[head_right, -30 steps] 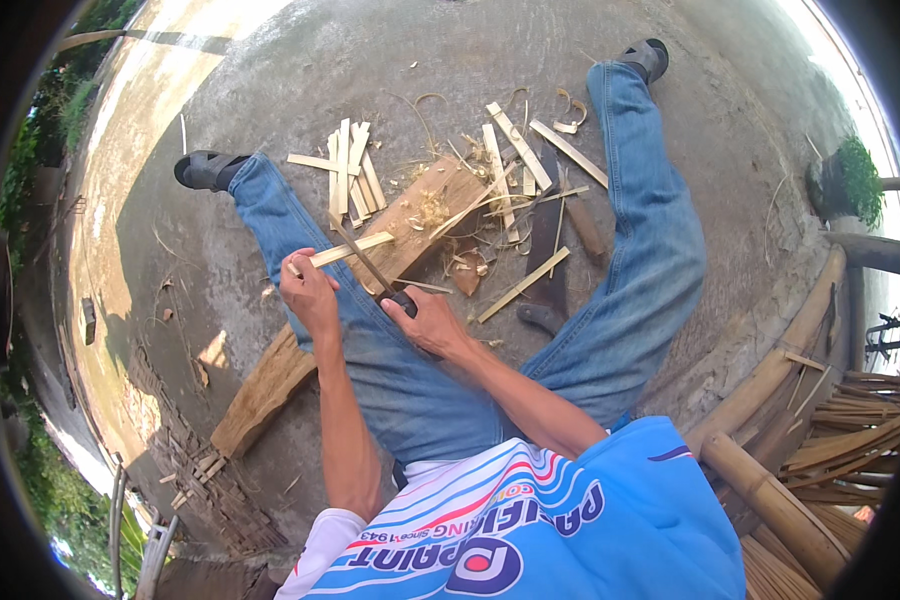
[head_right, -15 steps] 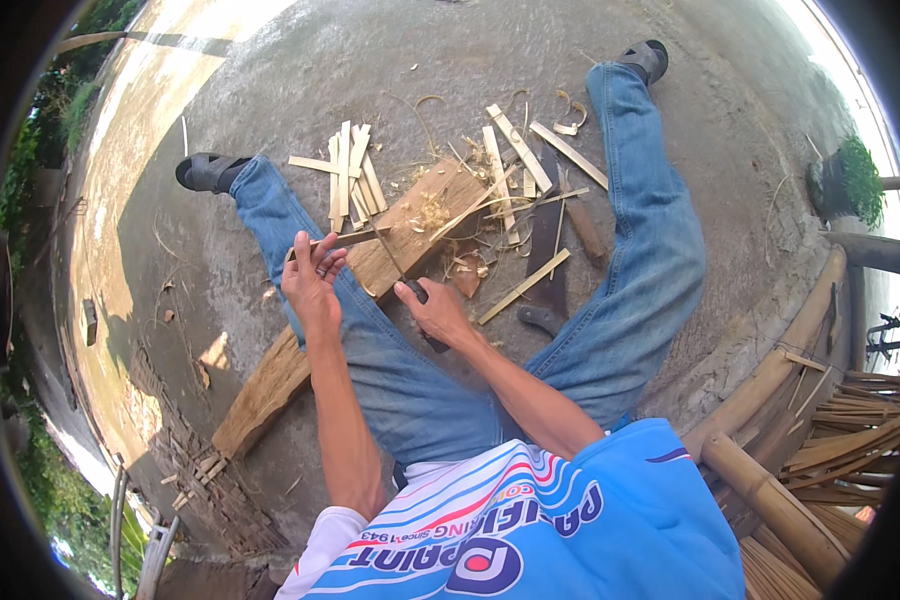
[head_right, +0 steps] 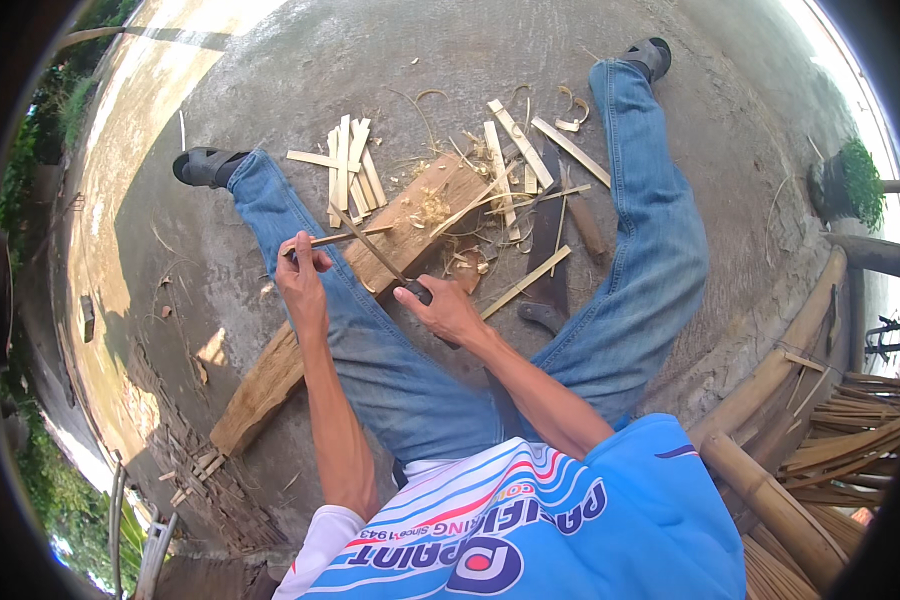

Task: The person sits on the ground and uses a knife to shave thin strips from a small piece of wood held between the legs. The person repeatedly shaves the wood and adjusts its position, accumulating wood shavings on the ground.

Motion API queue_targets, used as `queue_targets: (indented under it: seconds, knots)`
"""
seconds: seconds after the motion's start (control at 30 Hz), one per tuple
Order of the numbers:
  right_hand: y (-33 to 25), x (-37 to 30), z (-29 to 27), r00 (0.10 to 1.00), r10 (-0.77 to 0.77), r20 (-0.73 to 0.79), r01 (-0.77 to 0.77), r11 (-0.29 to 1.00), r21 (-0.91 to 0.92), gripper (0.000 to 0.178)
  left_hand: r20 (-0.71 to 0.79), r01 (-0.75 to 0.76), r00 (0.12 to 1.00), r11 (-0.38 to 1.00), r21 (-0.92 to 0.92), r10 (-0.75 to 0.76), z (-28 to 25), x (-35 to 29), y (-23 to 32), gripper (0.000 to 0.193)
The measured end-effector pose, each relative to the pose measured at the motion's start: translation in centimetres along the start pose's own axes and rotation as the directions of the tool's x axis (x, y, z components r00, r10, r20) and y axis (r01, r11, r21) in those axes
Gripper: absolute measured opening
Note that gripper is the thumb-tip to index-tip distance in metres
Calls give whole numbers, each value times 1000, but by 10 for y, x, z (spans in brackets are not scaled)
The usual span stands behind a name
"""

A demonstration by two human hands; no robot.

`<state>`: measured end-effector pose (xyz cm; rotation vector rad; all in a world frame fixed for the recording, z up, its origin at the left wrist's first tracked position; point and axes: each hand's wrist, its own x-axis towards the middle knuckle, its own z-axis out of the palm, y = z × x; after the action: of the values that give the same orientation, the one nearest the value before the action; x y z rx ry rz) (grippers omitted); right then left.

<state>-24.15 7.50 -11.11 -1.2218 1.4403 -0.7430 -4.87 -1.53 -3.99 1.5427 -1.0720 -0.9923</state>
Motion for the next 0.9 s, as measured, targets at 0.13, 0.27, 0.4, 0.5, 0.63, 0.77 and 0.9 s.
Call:
queue_targets:
  seconds: [0.13,0.27,0.4,0.5,0.63,0.77,0.9]
  knots:
    - [1,2,5,995,95,-10,-93,991,95,54,10,-6,1000,1000,7,6,-1,1,-1,37]
    - [17,5,8,973,232,-3,-230,969,91,52,-46,-36,998,999,26,37,7,-5,1,37]
    - [-11,-11,13,985,-161,-66,159,987,-21,53,-95,-20,995,999,39,24,8,-5,-2,38]
    - [-16,-8,7,999,47,13,-47,999,22,49,-94,2,996,1000,17,0,6,-1,-1,39]
    - [-30,-9,9,995,-88,-52,88,996,-3,49,-131,63,990,997,42,-57,-3,5,-6,42]
    - [-1,-4,6,994,91,-69,-95,994,-58,54,-89,19,996,997,68,-12,-3,2,-5,42]
    - [-10,-2,-7,987,160,24,-160,987,0,56,-119,43,992,997,58,-36,0,-2,-3,41]
